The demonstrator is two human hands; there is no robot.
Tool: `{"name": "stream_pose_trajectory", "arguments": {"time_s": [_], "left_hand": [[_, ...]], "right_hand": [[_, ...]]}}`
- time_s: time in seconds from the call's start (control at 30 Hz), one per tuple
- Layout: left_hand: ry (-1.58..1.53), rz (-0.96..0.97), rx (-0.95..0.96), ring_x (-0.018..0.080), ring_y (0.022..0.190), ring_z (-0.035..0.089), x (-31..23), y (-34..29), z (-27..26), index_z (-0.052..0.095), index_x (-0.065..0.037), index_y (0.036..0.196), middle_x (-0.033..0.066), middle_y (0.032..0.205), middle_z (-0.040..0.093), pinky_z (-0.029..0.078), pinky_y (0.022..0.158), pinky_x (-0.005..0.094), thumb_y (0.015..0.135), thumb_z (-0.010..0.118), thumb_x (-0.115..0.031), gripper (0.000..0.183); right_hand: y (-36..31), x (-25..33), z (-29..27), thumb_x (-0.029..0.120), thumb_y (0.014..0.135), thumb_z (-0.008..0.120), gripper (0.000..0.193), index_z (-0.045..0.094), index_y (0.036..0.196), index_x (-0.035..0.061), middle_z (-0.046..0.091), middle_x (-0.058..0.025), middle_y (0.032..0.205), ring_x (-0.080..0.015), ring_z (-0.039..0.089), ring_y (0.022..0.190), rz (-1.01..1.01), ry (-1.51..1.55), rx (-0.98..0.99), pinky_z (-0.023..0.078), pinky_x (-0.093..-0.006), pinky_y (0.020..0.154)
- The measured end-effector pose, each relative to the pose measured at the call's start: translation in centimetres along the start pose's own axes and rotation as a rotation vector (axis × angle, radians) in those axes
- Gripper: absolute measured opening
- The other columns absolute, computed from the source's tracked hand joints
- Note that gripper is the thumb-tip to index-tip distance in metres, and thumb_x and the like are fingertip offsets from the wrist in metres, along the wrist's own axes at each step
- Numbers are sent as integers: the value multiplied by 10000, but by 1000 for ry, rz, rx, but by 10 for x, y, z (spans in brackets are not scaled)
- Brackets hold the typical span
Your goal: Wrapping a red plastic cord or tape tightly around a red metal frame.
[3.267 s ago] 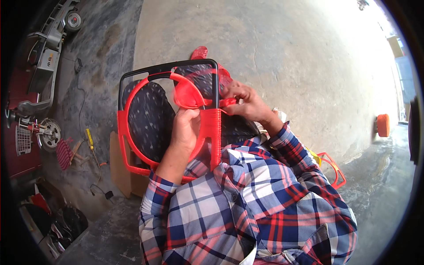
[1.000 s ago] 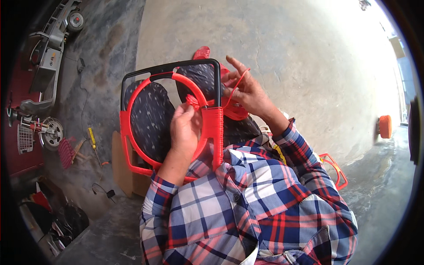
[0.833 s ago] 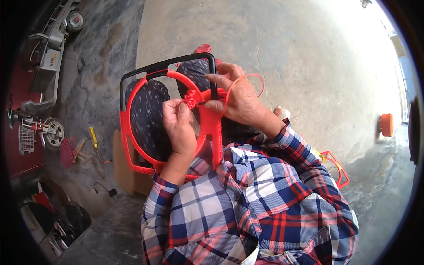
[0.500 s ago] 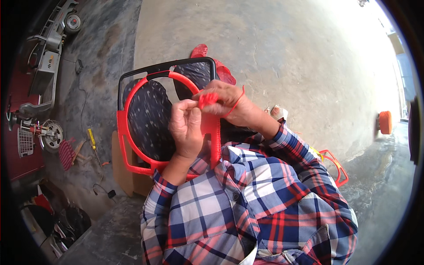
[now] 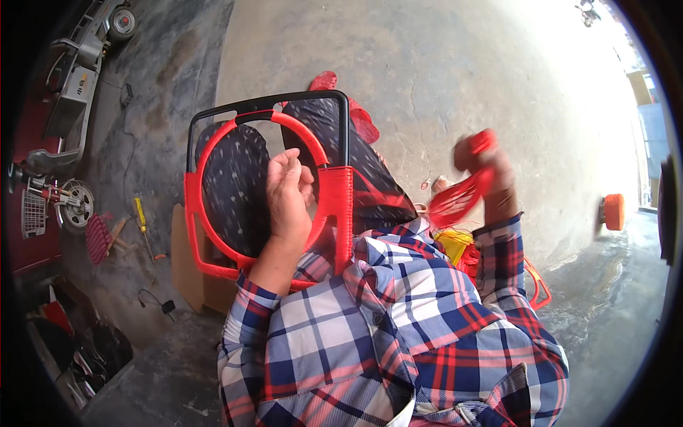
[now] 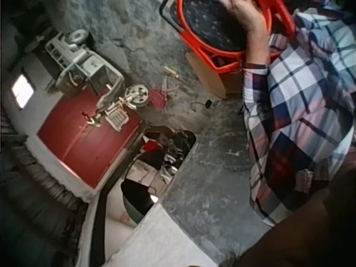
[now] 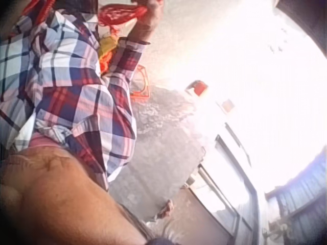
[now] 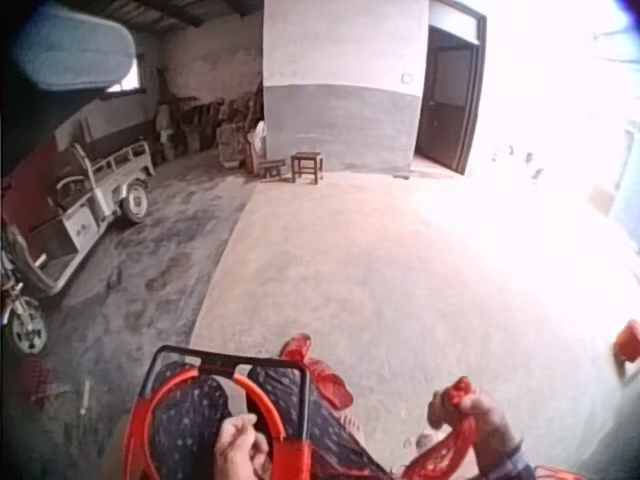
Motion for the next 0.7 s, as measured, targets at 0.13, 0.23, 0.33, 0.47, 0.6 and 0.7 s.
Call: {"name": "stream_pose_trajectory", "arguments": {"time_s": [0.13,0.23,0.33,0.47,0.6,0.7], "left_hand": [[-12,-111,39,42,547,416,4,4,-5,483,-85,1222,3,748,549,314,476,197,992,452,-282,305],[-46,-183,109,101,609,533,1,3,2,467,-80,1250,51,830,608,408,512,230,974,432,-307,359],[-160,-243,191,187,731,628,1,1,7,454,-48,1268,118,927,645,503,610,302,908,424,-253,415],[-234,-277,357,287,892,657,3,5,10,468,18,1245,195,1016,641,544,813,419,796,391,-112,473],[-227,-363,402,307,900,656,7,5,7,507,31,1197,217,1057,641,539,815,430,806,391,-123,436],[-264,-413,319,313,870,662,10,5,7,532,26,1158,217,1031,651,546,791,439,812,394,-143,409]], "right_hand": [[-4,13,-82,357,943,513,284,576,968,81,605,-77,927,-190,586,807,-314,668,-437,477,-348,780],[-3,-2,-109,291,983,492,229,555,921,80,557,-21,786,-116,514,635,-350,739,-347,446,-266,610],[16,-29,-42,300,951,562,193,570,935,109,419,86,644,-20,362,507,60,424,-536,276,-193,426],[41,-44,91,93,897,574,331,575,1218,15,453,104,709,-9,411,602,396,59,-83,331,-186,545],[55,-54,105,175,885,659,128,617,854,58,520,75,691,-32,467,619,418,-204,-48,363,-213,550],[53,-48,80,193,885,657,183,584,773,68,508,53,636,-58,457,559,437,-118,-151,360,-240,526]]}}
Point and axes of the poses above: each hand's wrist, its own y-axis towards the middle knuckle, its own z-axis out of the palm, x = y × z, the point moved 2 cm from there along y, towards the middle knuckle
